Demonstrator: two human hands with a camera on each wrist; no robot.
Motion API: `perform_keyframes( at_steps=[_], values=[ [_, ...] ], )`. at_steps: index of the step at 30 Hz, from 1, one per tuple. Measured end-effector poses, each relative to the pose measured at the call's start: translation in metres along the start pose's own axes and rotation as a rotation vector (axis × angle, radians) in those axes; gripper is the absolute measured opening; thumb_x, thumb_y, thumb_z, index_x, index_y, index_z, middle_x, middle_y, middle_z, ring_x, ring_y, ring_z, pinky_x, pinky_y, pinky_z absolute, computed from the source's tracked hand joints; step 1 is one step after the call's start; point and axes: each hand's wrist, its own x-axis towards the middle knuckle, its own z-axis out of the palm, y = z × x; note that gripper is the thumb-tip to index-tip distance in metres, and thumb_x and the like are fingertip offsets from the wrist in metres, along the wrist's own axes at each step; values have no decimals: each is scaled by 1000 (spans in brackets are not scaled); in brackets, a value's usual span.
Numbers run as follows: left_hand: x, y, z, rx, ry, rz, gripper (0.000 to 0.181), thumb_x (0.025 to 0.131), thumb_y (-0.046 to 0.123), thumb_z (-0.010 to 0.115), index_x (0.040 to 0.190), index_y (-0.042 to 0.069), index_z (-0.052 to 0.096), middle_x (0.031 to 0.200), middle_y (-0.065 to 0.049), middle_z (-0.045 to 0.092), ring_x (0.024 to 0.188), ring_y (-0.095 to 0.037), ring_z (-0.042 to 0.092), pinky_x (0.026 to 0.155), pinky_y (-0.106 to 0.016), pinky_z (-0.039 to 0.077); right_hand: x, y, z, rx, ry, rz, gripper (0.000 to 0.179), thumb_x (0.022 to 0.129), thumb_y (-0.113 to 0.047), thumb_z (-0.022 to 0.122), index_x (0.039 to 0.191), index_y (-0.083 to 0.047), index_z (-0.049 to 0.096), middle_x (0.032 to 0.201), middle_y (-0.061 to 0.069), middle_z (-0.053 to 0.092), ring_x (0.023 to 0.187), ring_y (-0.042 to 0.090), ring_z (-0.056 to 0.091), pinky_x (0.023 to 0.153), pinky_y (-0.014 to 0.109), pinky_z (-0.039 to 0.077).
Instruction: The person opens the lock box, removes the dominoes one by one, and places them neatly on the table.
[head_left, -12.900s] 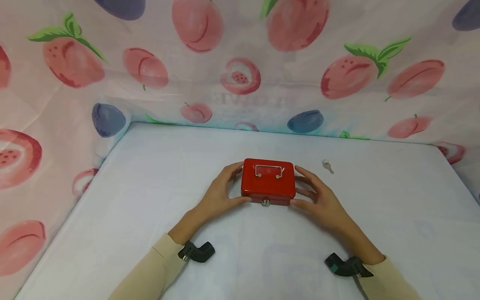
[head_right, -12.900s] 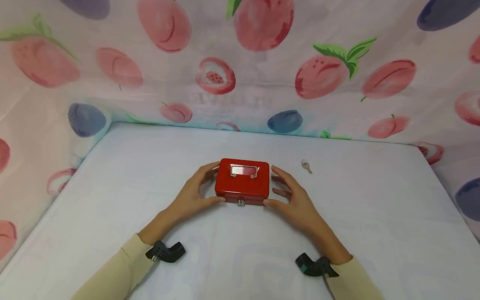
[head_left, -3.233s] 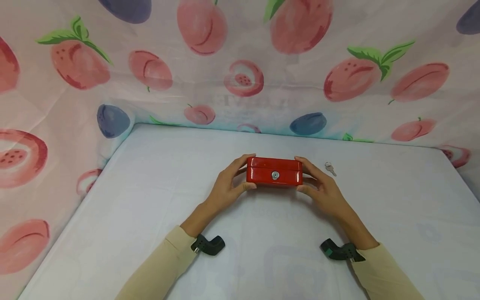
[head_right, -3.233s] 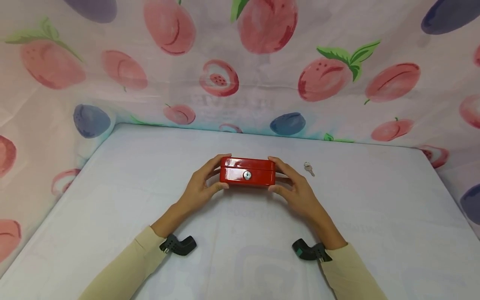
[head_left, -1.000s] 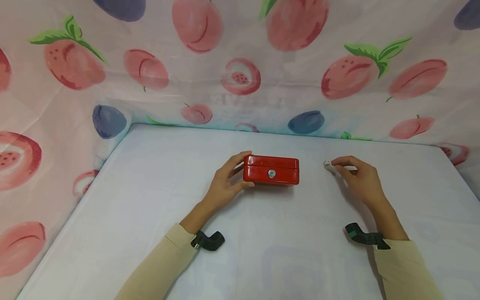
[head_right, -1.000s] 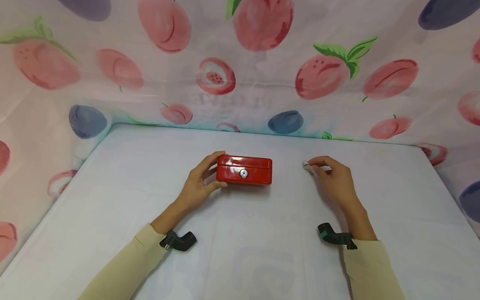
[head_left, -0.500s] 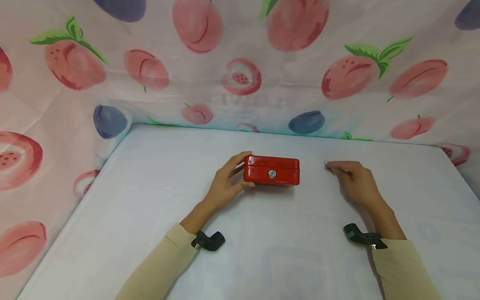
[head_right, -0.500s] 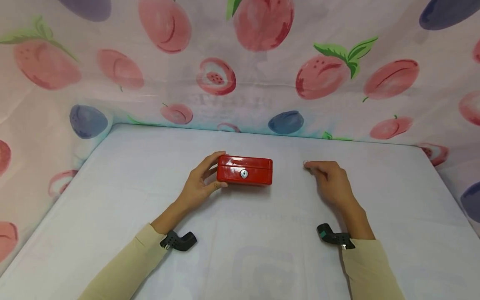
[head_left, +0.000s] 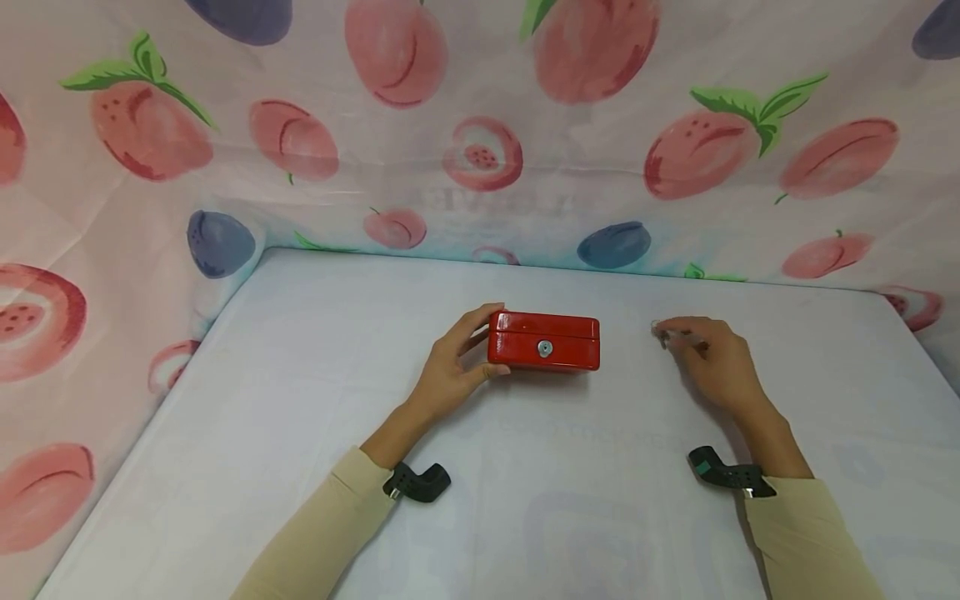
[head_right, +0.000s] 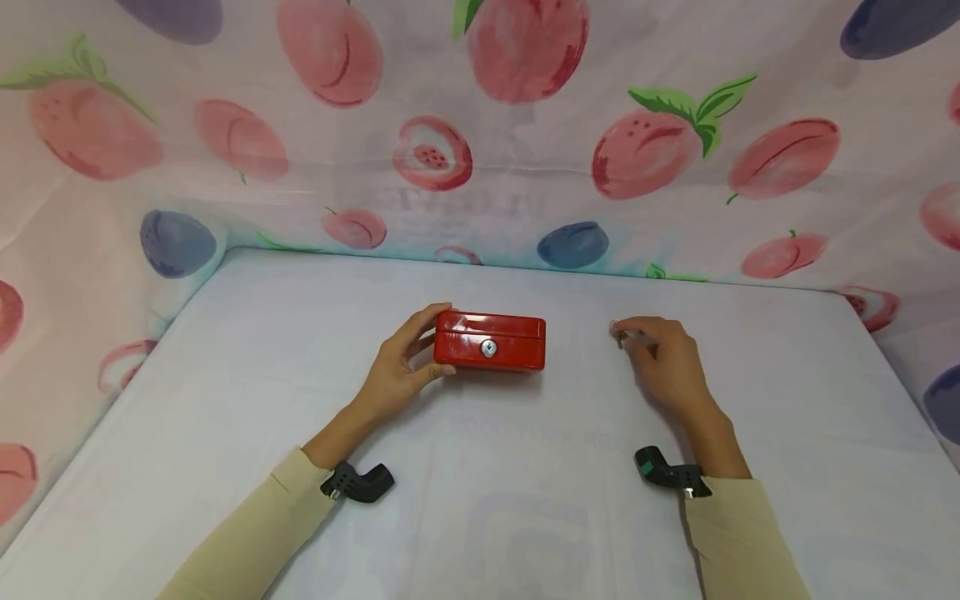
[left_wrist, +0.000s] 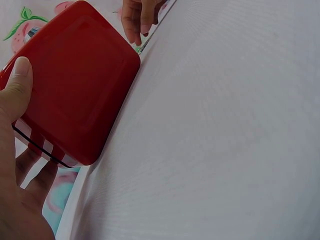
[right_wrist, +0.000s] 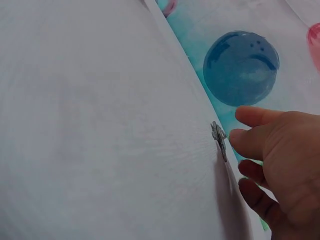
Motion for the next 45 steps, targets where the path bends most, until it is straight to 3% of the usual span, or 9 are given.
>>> perform_keyframes(
  at_steps=[5,12,20,28,36,45],
  values=[
    [0,0,0,-1,0,-1,69,71,-2,71,131,-2,36,127,-19,42,121,-20,38,90,-50,37,-1,-1,1,-38,56,46,23,85,-8,58,108,-9,63,99,12,59,80,23,50,61,38,37],
    [0,1,0,0,1,-7,69,71,-1,71,131,-1,37,128,-15,43,121,-19,37,91,-49,37,1,-1,7,-67,104,81,22,84,-7,61,105,-3,62,88,13,61,77,25,50,63,37,36],
    [-1,1,1,4,2,-16,69,71,-2,71,131,-1,36,129,-15,42,122,-19,37,92,-49,36,0,-3,12,-97,83,90,21,86,-1,55,106,1,61,77,13,57,64,22,47,53,33,35],
    [-1,-4,1,7,0,-14,70,72,0,71,132,1,36,129,-15,42,122,-20,36,92,-48,36,-1,-6,11,-91,59,83,20,89,-1,49,103,11,57,79,19,55,70,29,49,58,38,37],
    [0,2,1,6,-1,-27,70,71,-3,71,132,-1,36,129,-16,42,122,-20,36,92,-49,36,0,-8,8,-66,101,95,19,91,-9,49,95,7,58,81,18,52,72,27,46,59,37,35],
    [0,4,0,10,-1,-34,69,72,-2,71,131,0,36,129,-16,42,122,-19,36,92,-49,36,0,-17,0,8,139,165,32,94,-27,43,102,2,53,95,17,55,79,26,48,62,34,37]
  ],
)
